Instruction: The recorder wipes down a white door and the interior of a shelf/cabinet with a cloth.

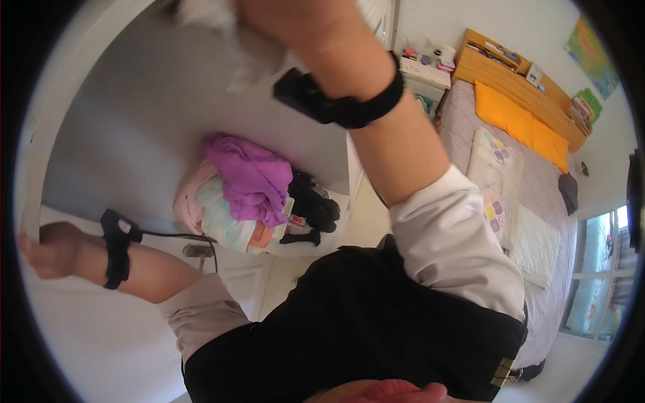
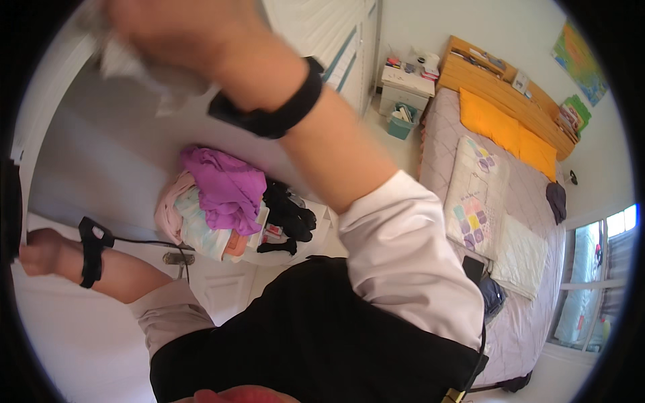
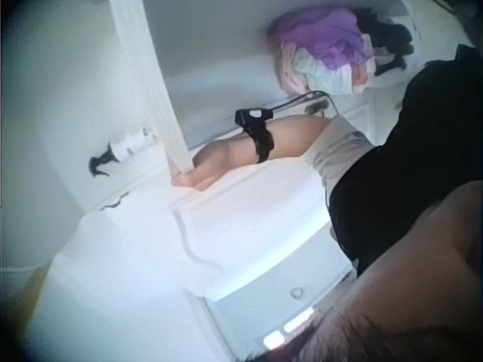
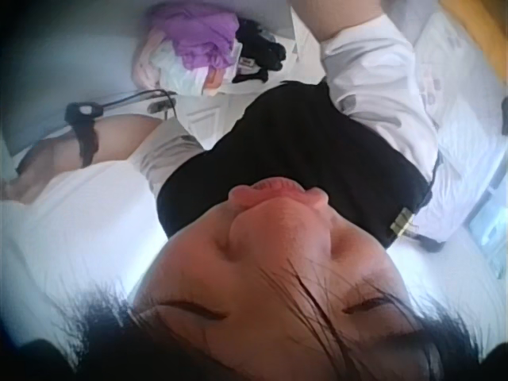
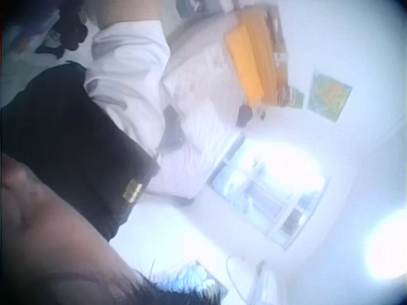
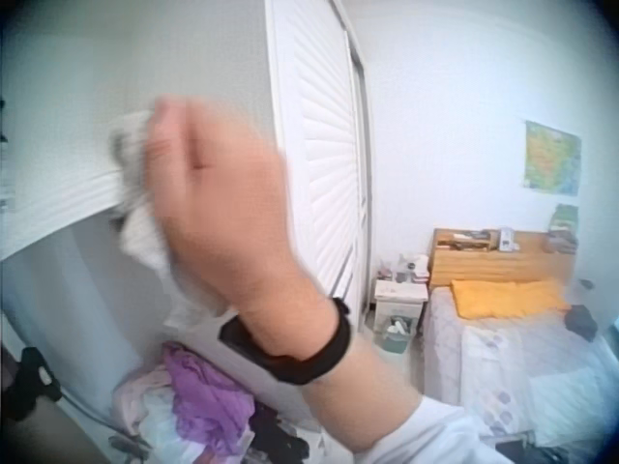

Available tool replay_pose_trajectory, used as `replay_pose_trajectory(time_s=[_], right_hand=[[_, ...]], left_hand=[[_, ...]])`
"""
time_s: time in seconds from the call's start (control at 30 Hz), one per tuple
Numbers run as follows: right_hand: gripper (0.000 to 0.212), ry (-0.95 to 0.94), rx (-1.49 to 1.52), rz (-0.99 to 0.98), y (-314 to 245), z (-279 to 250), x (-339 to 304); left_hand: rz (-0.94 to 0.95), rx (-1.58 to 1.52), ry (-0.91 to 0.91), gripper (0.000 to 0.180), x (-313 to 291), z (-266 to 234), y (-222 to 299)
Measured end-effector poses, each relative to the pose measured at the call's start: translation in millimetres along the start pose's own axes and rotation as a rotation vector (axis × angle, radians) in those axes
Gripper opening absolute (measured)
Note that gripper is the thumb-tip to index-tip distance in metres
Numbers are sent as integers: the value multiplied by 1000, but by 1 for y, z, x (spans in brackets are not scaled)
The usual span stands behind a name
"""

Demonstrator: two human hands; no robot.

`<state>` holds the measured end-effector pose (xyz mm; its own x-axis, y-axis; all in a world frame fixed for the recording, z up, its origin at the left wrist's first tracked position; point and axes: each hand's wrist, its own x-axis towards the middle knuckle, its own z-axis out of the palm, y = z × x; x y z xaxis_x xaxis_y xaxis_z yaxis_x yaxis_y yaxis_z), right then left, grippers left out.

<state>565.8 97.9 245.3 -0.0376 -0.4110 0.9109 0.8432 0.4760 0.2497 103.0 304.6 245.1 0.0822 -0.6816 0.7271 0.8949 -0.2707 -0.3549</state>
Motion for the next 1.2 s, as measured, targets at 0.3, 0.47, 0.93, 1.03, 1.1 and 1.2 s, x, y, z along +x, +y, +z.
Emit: replay_pose_trajectory(time_s=[0.3, 0.47, 0.93, 1.03, 1.1, 1.2], right_hand=[[34, 13, -544, 395, 23, -61, -41], [40, -88, -663, 358, -5, -61, -140], [49, -223, -575, 434, -18, -71, -130], [44, -105, -500, 224, -5, -44, -79], [43, -112, -582, 177, -5, -37, -84], [44, -170, -698, 77, -3, -43, -110]], left_hand=[[-914, -673, -261, 54, 64, -25, 122], [-939, -744, -259, 55, 65, -25, 123], [-970, -772, -263, 40, 82, -30, 140], [-948, -730, -278, 38, 99, -44, 151], [-912, -733, -281, 37, 105, -41, 161], [-558, -848, -265, 29, 114, -39, 172]])
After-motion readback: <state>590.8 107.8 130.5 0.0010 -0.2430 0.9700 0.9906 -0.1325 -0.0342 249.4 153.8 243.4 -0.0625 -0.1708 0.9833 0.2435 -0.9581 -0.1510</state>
